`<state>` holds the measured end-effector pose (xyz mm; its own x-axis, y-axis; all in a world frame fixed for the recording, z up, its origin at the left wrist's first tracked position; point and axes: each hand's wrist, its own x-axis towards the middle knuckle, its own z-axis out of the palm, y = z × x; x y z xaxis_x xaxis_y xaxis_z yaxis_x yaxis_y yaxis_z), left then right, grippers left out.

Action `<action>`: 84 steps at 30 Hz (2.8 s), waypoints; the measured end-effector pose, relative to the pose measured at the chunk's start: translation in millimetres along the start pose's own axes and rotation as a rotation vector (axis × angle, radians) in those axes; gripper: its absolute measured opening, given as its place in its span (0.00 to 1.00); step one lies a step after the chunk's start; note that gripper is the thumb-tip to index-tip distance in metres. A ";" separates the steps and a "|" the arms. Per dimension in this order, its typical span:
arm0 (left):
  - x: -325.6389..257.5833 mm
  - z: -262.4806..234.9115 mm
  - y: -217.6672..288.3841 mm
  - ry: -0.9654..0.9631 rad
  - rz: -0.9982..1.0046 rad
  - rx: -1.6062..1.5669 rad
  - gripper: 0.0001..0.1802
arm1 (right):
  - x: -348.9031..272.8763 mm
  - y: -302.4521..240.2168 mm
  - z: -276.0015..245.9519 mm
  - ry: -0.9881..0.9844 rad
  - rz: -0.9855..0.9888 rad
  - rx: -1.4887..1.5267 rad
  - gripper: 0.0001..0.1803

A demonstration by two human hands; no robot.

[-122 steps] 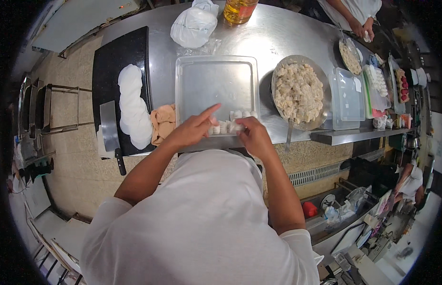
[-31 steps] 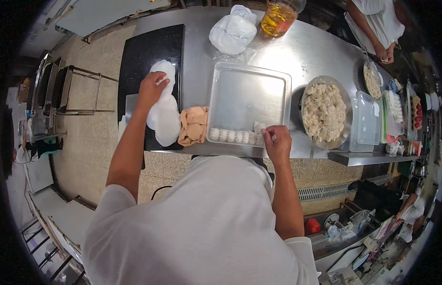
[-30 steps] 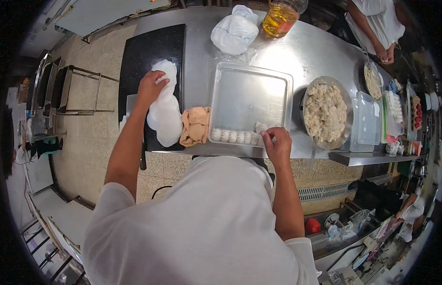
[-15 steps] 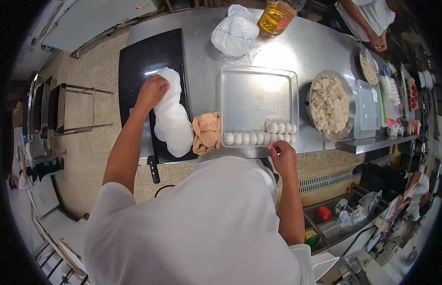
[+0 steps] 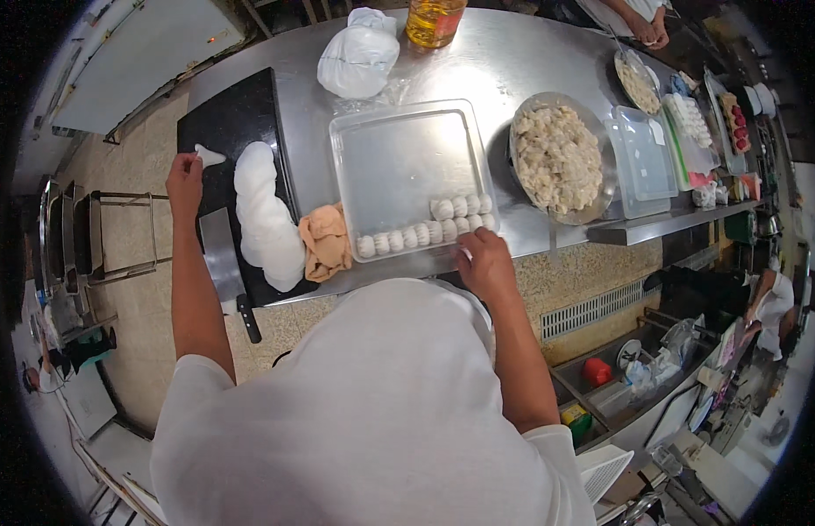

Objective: The person prepares dumplings by taking dough wrappers, scooping filling onto the wrappers with a spatula, folding and sealing the dough by hand, and placing the finished dumplings onto a metal tray.

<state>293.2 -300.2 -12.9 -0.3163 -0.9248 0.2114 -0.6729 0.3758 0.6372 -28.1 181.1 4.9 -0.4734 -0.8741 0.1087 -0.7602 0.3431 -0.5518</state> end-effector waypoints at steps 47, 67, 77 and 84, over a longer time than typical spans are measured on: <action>-173.0 153.0 360.1 -0.457 1.067 -0.608 0.14 | 3.5 108.3 -112.0 0.064 0.327 -0.246 0.15; -198.9 264.6 362.1 -1.155 -0.903 -1.198 0.24 | -43.3 107.8 -85.7 0.293 0.445 0.367 0.15; -186.2 251.5 346.8 -1.203 -0.946 -1.369 0.31 | -34.2 63.1 -139.6 0.082 0.366 -0.067 0.12; -183.8 232.0 348.2 -1.303 -0.861 -1.449 0.32 | -20.1 61.4 -126.4 0.098 0.243 -0.037 0.13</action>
<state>-38.2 14.3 -1.8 -0.8823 0.0019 -0.4708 -0.2049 -0.9019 0.3804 -121.5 263.2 73.4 -0.6835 -0.7277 0.0572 -0.6339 0.5529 -0.5408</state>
